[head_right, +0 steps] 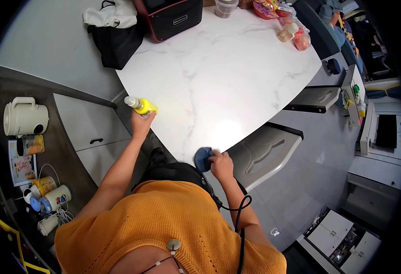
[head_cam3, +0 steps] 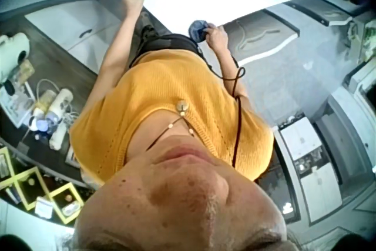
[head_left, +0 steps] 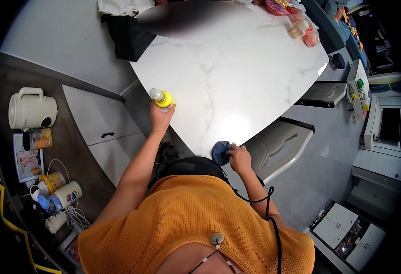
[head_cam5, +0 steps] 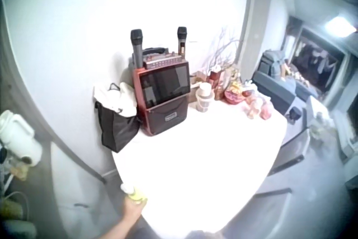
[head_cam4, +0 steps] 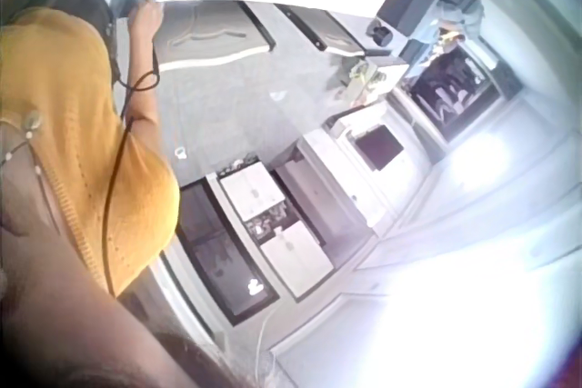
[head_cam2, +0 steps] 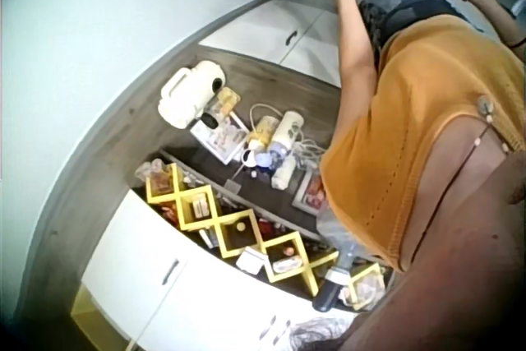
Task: The person ties a plastic bag containing apples and moves it aside, then wipes down the surface of a marble-top table with a blue cloth using cleaning spray.
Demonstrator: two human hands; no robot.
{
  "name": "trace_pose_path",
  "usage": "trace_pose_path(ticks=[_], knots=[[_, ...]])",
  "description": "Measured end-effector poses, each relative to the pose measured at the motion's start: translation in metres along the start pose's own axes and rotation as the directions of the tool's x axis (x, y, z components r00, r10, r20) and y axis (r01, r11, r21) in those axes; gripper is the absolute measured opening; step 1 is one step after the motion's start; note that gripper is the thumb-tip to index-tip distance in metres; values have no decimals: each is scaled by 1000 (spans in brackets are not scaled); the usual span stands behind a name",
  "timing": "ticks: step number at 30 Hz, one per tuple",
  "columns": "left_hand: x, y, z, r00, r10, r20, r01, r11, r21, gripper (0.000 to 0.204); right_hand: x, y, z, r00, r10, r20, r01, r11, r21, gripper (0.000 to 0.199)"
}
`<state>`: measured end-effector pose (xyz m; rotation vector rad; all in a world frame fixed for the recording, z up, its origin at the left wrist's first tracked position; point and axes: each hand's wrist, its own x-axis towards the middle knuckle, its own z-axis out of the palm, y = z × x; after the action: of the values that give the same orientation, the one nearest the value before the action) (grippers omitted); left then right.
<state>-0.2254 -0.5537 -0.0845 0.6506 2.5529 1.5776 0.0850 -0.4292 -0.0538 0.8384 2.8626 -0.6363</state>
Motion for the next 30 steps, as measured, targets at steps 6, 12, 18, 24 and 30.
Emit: trace_pose_path(ticks=[6,12,18,24,30], knots=[[-5,16,-2,998,-49,33,49,998,25,47,61,39,-33,860,323,-394,-240,939,247,39],[1,16,-1,1000,-25,12,25,1000,-5,52,72,39,-2,866,439,-238,-418,898,138,43],[28,5,-4,998,16,63,-18,1000,24,50,51,-7,11,990,115,-86,-86,955,284,43],[64,5,1,978,55,202,-55,998,-6,47,63,-9,33,783,549,-291,-374,790,485,41],[90,11,5,928,152,339,-138,988,-64,47,63,-32,49,697,693,-181,-398,585,707,43]])
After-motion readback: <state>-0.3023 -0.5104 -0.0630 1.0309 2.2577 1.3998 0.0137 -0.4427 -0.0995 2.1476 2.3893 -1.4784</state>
